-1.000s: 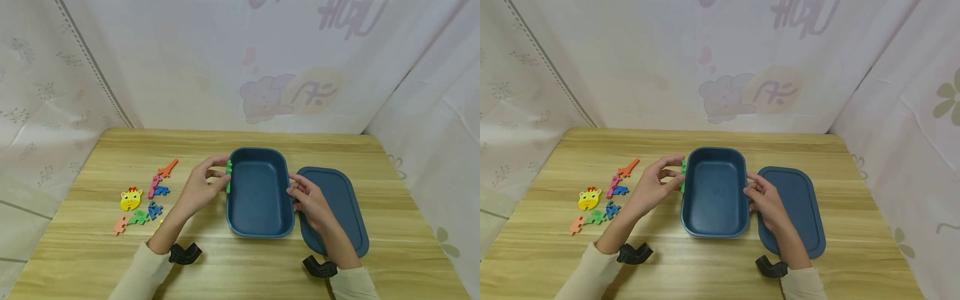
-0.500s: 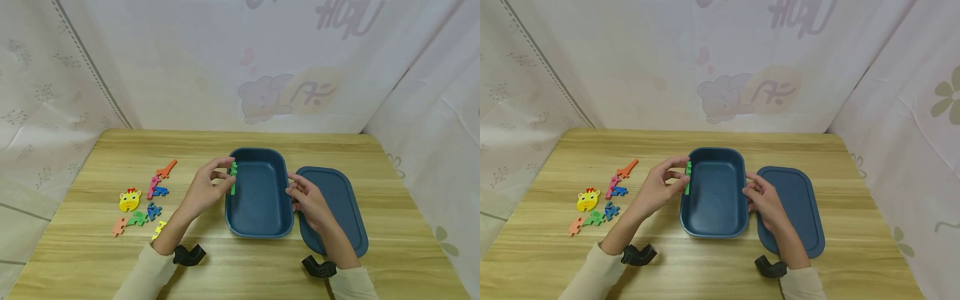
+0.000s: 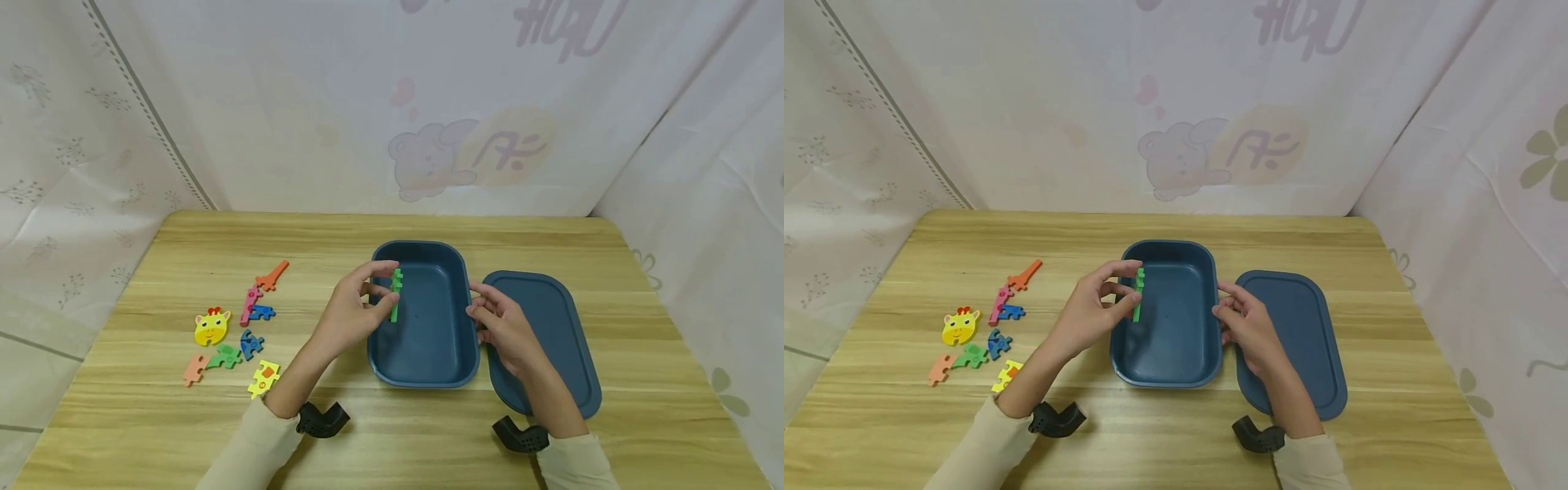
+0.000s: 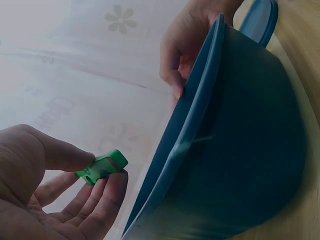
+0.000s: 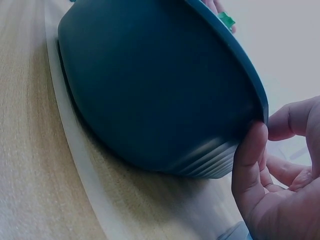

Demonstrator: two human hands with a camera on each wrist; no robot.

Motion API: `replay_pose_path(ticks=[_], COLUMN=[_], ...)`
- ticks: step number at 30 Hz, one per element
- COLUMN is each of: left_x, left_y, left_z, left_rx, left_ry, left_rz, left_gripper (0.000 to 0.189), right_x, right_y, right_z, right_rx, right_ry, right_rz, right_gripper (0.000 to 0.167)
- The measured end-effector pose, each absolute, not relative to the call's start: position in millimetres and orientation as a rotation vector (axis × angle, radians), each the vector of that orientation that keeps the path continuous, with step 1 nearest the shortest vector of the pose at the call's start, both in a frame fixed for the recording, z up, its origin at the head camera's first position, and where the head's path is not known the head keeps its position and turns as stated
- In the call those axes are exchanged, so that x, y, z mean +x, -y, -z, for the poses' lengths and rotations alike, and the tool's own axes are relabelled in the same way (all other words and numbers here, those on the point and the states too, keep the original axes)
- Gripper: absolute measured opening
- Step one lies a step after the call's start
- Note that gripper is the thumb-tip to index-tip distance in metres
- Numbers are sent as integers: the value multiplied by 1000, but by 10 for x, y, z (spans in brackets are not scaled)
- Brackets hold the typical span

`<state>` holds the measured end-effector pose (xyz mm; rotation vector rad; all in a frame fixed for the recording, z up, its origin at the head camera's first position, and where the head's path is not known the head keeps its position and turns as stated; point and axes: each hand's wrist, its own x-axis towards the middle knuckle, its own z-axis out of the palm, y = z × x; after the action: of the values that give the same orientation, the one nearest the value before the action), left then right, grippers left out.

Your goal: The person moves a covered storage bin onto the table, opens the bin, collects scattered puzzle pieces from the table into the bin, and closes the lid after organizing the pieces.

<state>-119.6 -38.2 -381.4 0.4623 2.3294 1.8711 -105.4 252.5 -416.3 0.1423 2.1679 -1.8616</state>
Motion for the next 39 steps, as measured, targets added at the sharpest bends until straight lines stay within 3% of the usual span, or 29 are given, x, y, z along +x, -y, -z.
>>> replay_pose_path(ticks=[26,39], left_x=[-1092,-1050], left_y=[225,188], left_z=[3879,3891], left_rx=[793,824], left_ry=[-2766,-2844], left_rz=[-1491,-1328], left_gripper=[46,44], right_x=[-1038,-1051], right_y=[-2505,-2516], right_z=[4152,4189], right_rx=[139,128], right_ry=[-2160,-2181], right_rz=[1867,1849], right_gripper=[60,60])
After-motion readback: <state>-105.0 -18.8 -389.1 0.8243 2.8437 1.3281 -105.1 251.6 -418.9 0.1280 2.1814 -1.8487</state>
